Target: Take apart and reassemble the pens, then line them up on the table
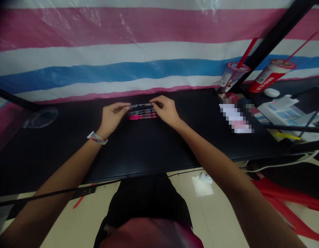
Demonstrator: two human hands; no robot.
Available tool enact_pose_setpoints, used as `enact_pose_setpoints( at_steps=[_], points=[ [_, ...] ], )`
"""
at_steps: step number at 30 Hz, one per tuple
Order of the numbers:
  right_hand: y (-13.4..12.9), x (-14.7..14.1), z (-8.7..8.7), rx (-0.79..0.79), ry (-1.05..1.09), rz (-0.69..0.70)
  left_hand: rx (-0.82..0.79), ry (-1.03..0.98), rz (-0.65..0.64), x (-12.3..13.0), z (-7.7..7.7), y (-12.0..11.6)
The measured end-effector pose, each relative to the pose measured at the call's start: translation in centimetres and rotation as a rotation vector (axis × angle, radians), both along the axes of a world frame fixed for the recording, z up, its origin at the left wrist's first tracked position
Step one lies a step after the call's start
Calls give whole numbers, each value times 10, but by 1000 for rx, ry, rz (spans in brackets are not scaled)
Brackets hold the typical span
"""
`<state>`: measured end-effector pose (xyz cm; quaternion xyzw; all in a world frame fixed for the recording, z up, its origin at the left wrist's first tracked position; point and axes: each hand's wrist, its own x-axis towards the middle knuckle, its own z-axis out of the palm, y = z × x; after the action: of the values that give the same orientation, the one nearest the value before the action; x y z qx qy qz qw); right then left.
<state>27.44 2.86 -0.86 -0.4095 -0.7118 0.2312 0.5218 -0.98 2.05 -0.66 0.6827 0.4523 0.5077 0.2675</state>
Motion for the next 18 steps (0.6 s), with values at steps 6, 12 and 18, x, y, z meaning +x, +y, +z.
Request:
enact_pose_setpoints(
  at_steps=[6, 12, 18],
  points=[
    [17, 0, -14, 116, -246, 22, -17, 87, 102, -3, -7, 10],
    [18, -3, -18, 81, -346, 29, -45, 171, 104, -5, -11, 12],
    [17, -2, -18, 64, -419, 17, 11, 332, 87, -8, -11, 10]
  ],
)
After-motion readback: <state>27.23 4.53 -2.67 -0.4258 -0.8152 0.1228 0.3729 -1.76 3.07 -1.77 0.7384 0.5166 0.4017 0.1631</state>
